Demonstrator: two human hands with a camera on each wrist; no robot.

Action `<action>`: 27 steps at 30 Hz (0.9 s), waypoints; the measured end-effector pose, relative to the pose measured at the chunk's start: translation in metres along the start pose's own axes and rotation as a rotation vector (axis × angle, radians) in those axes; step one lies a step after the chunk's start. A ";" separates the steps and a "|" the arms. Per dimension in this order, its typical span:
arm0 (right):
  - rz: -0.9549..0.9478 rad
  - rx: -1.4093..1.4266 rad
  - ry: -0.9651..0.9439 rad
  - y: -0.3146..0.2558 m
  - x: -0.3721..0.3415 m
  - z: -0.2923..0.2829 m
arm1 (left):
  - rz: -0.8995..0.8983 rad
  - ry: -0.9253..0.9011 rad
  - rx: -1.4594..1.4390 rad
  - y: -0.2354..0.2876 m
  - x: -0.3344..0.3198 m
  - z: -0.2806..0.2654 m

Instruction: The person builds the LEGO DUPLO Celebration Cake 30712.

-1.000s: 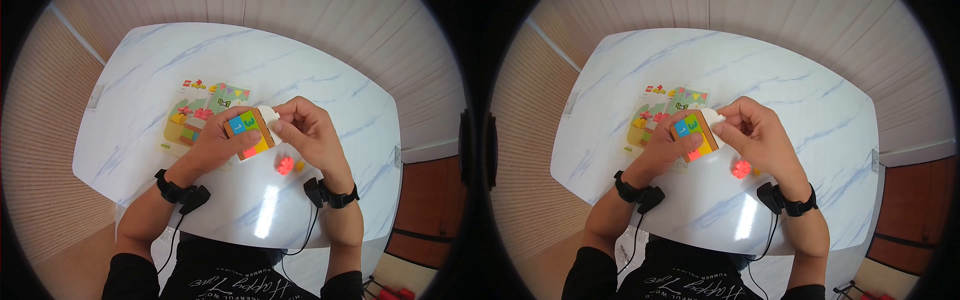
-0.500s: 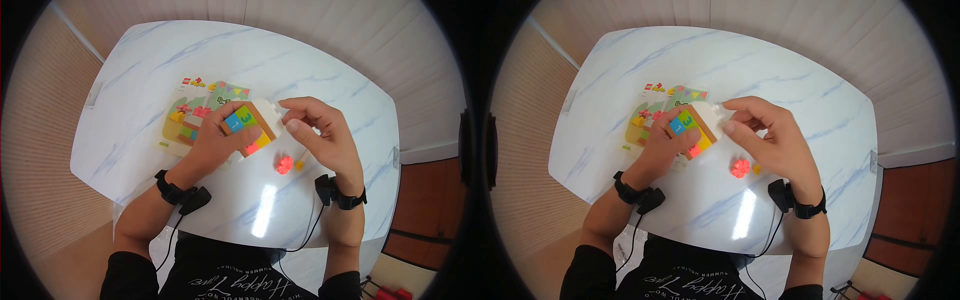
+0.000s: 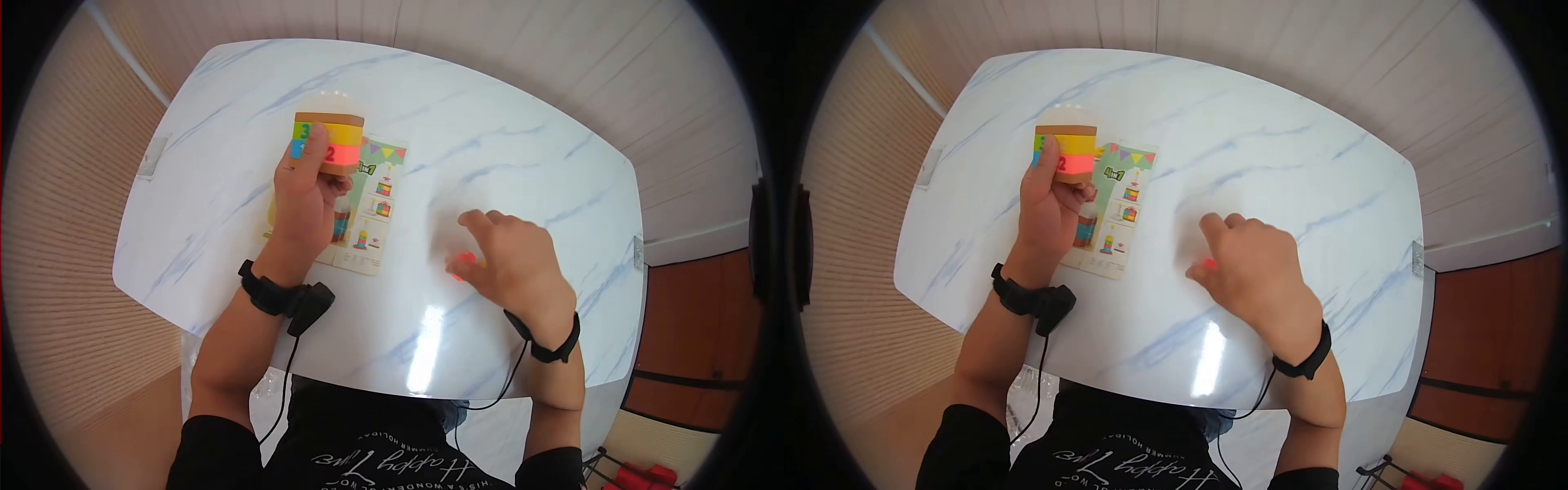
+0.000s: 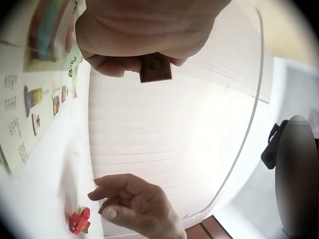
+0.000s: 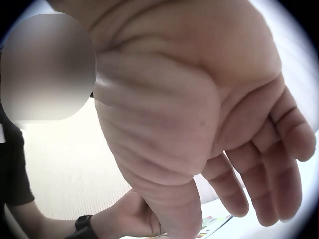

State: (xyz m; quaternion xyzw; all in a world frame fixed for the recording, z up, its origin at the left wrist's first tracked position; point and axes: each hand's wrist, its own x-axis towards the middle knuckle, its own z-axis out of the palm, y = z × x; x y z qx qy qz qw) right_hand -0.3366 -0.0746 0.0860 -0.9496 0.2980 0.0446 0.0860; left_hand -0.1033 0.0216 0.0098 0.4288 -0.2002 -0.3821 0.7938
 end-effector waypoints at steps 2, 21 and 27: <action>-0.063 -0.069 0.062 -0.003 -0.008 0.008 | 0.032 -0.003 -0.029 -0.001 0.001 -0.006; -0.214 0.899 0.348 0.029 0.018 -0.001 | -0.131 -0.096 0.158 -0.006 -0.026 0.021; -0.290 1.139 0.316 0.015 0.033 -0.007 | -0.147 -0.342 0.311 0.004 -0.033 0.023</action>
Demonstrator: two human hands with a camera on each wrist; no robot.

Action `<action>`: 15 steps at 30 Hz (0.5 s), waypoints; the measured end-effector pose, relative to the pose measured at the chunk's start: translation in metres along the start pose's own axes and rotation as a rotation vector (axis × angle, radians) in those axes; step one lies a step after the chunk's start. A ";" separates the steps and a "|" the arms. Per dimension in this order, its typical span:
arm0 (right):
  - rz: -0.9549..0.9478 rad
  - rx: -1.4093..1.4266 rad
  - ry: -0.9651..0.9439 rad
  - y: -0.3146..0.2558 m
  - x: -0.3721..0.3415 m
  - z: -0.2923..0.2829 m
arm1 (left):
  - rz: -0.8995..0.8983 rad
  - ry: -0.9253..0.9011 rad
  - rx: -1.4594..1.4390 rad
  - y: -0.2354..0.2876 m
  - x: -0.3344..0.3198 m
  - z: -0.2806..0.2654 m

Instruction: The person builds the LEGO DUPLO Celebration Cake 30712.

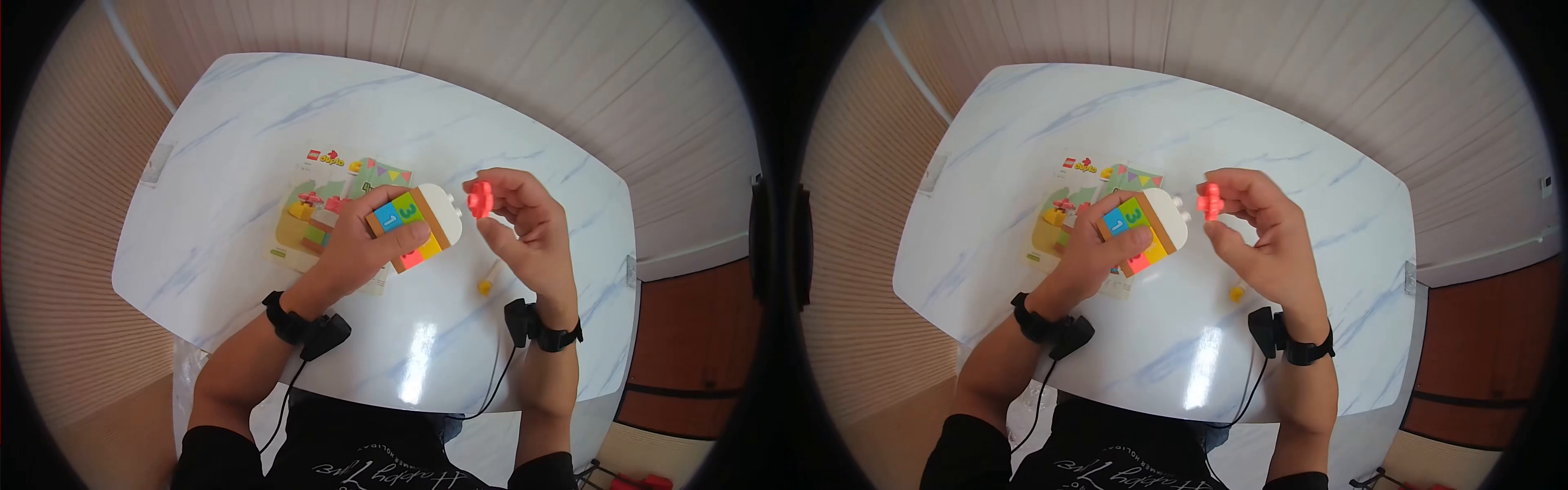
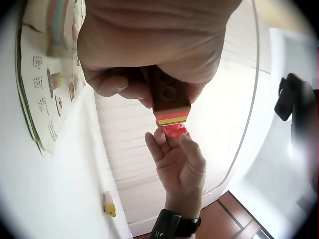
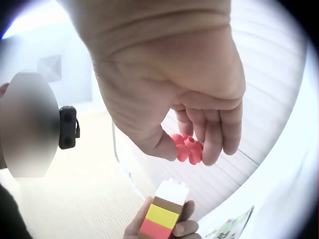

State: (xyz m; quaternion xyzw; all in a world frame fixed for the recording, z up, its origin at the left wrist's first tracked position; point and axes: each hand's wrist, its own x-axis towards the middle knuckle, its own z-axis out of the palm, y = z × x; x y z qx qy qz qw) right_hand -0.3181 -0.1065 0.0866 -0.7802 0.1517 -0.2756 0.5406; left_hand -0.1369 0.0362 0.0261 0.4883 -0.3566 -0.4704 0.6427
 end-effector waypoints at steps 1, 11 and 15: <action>-0.012 -0.024 -0.019 0.003 0.000 0.001 | -0.003 -0.012 0.022 -0.001 0.001 0.000; -0.012 -0.056 -0.149 0.009 -0.002 -0.006 | 0.044 -0.033 0.036 -0.003 0.000 0.003; 0.005 -0.058 -0.177 0.007 -0.003 -0.009 | 0.029 -0.057 0.030 -0.004 0.000 0.003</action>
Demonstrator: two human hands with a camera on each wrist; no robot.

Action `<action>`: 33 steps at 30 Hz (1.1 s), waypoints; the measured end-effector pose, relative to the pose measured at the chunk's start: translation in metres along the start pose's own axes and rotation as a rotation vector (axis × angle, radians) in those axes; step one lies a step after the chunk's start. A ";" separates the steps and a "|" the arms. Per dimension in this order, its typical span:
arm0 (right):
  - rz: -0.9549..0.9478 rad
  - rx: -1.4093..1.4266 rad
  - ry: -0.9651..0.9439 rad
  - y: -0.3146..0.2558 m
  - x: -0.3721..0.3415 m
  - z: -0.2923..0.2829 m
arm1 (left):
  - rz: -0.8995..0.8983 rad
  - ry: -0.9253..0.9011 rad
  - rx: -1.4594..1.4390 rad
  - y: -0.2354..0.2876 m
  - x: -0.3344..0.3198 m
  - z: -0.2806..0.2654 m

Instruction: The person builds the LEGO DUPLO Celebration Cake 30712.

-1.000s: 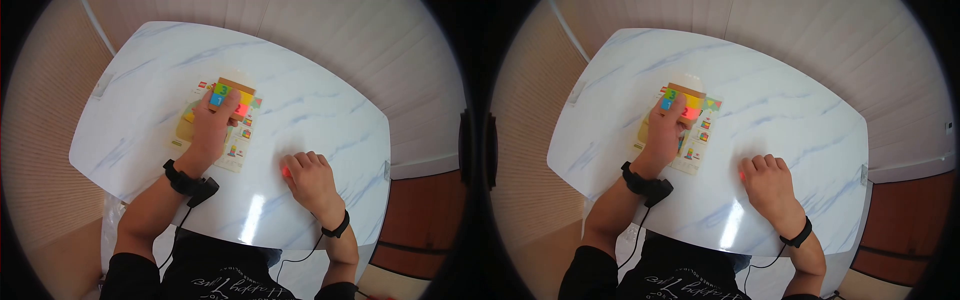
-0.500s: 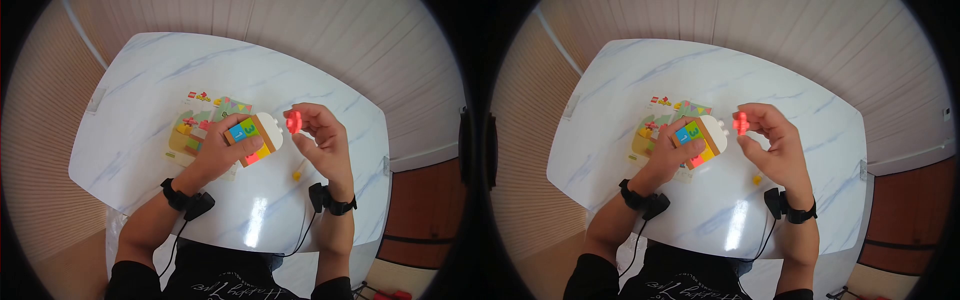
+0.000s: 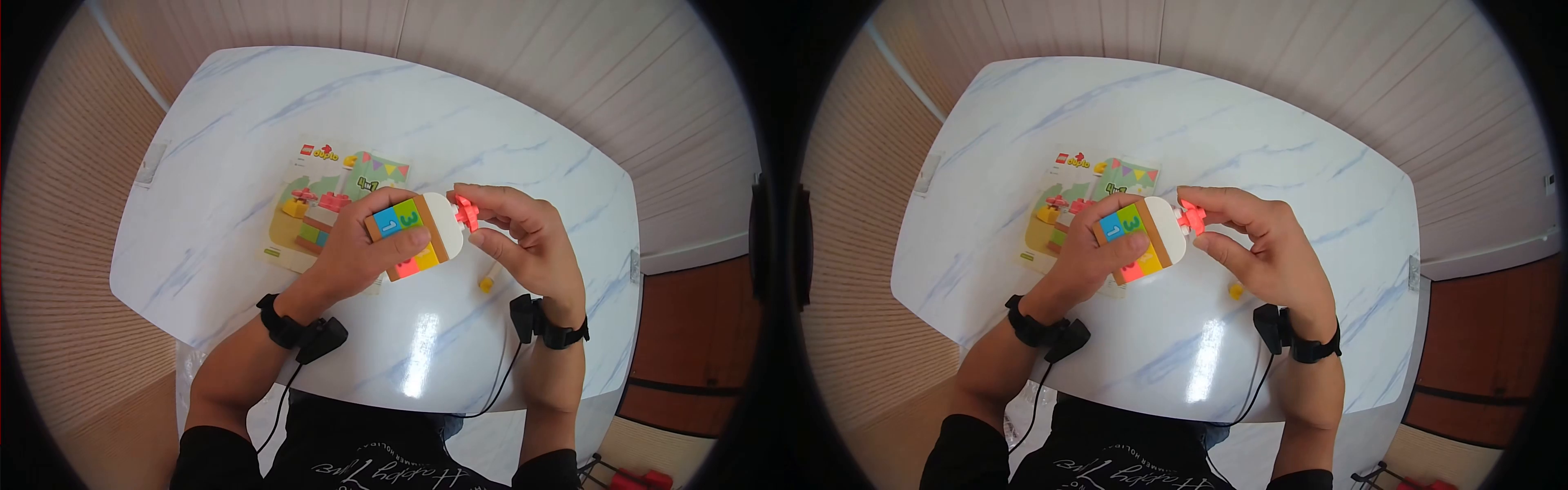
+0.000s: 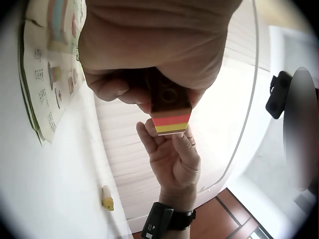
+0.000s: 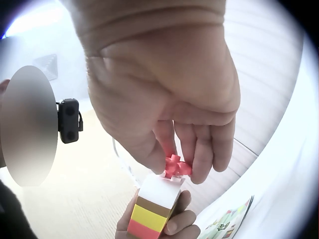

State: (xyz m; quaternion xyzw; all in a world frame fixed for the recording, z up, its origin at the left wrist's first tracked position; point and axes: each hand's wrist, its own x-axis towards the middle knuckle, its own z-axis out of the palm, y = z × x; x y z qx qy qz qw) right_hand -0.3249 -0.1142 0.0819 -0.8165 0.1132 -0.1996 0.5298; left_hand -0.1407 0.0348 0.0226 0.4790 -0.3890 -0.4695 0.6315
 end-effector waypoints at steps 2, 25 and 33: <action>-0.024 0.012 -0.026 0.002 -0.001 -0.002 | -0.006 0.002 0.001 -0.001 -0.001 0.000; 0.030 -0.897 -0.181 0.021 -0.065 -0.004 | 0.019 0.380 -0.326 -0.005 0.013 -0.004; 0.148 -0.501 0.273 0.008 -0.047 -0.014 | 0.140 0.505 -0.315 0.001 0.023 -0.021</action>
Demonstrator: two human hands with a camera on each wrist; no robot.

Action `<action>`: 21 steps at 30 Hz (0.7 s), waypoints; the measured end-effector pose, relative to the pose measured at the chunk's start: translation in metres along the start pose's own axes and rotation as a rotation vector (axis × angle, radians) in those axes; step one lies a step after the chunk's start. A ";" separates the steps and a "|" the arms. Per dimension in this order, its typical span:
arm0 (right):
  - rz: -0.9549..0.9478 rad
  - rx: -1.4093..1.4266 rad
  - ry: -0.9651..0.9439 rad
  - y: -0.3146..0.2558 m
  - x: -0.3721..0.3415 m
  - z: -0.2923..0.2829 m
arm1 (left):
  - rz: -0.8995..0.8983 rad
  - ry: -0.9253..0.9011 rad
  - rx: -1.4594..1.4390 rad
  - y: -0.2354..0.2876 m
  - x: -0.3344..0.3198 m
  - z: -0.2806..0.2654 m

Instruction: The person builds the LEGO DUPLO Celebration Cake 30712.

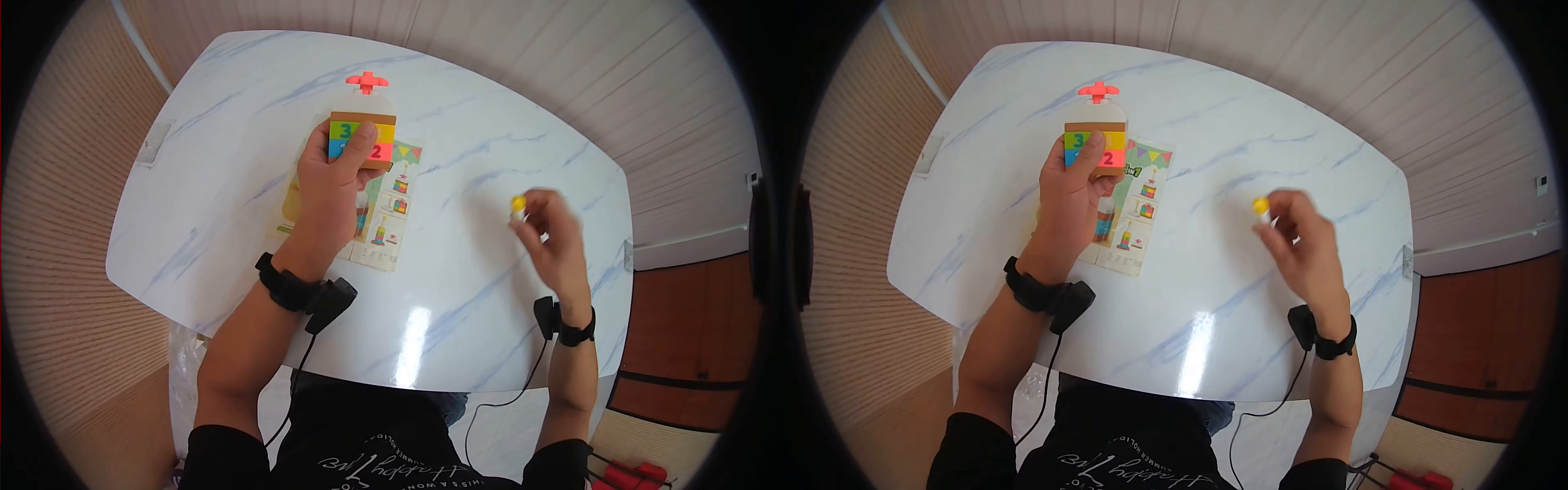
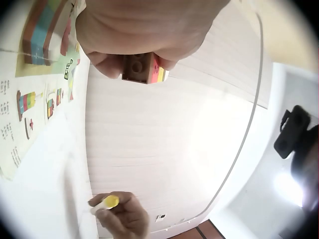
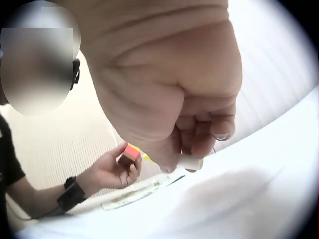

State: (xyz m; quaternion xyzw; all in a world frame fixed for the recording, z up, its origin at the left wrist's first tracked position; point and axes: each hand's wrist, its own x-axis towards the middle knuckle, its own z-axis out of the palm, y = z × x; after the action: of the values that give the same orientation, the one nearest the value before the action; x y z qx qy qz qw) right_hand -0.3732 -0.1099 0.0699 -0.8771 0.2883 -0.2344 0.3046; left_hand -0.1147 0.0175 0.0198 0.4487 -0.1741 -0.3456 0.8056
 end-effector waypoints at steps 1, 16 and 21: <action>0.021 0.165 0.081 -0.002 0.007 0.002 | -0.001 -0.003 0.000 -0.001 0.000 -0.002; 0.015 0.813 0.248 -0.042 0.053 0.037 | -0.214 -0.460 0.134 -0.020 -0.037 0.011; 0.000 0.799 0.185 -0.038 0.051 0.039 | -0.234 -0.471 0.171 -0.023 -0.039 0.010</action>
State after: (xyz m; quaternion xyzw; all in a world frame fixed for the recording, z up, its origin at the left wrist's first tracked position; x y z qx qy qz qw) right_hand -0.3000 -0.1032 0.0799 -0.6650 0.2008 -0.4058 0.5939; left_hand -0.1576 0.0311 0.0066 0.4393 -0.3322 -0.5151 0.6567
